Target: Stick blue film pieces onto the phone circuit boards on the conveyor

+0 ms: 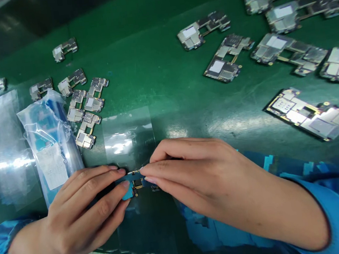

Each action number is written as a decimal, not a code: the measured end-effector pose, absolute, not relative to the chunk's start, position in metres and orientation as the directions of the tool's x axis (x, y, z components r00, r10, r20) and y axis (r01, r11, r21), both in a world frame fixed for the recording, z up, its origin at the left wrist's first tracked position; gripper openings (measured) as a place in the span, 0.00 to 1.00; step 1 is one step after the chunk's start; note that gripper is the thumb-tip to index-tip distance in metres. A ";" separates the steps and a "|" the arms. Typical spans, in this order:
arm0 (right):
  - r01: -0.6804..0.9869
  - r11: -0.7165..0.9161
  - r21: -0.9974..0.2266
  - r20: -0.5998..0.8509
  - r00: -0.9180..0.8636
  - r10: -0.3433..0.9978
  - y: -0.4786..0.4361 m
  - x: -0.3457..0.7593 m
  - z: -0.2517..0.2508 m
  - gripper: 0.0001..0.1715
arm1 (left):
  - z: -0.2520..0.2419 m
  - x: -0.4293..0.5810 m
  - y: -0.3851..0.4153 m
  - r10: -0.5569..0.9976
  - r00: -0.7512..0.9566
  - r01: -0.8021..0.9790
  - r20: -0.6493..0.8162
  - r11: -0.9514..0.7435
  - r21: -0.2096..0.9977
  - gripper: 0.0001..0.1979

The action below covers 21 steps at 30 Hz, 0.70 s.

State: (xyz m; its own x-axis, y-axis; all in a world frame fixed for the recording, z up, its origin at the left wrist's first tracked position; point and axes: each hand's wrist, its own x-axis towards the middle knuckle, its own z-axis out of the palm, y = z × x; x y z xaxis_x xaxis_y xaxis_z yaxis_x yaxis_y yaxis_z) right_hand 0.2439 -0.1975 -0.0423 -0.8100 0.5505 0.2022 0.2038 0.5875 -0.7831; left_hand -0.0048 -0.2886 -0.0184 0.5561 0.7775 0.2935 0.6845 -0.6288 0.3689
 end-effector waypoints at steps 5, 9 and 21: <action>0.192 0.597 -0.779 0.219 -0.809 0.546 -0.198 0.243 -0.042 0.12 | -0.016 -0.007 -0.289 0.775 0.570 0.688 0.272 -0.632 0.358 0.10; 0.202 0.584 -0.786 0.213 -0.798 0.563 -0.197 0.241 -0.042 0.12 | -0.017 -0.007 -0.289 0.775 0.566 0.689 0.280 -0.632 0.356 0.09; 0.226 0.595 -0.771 0.197 -0.804 0.561 -0.197 0.241 -0.044 0.11 | -0.020 -0.008 -0.290 0.772 0.576 0.678 0.267 -0.634 0.373 0.11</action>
State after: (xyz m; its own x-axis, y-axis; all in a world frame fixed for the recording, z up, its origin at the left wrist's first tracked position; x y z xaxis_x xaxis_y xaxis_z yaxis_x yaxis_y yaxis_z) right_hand 0.2412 -0.1973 -0.0439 -0.8038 0.5612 0.1974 0.2262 0.5952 -0.7711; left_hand -0.0083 -0.2902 -0.0198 0.5761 0.7725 0.2673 0.6775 -0.6342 0.3725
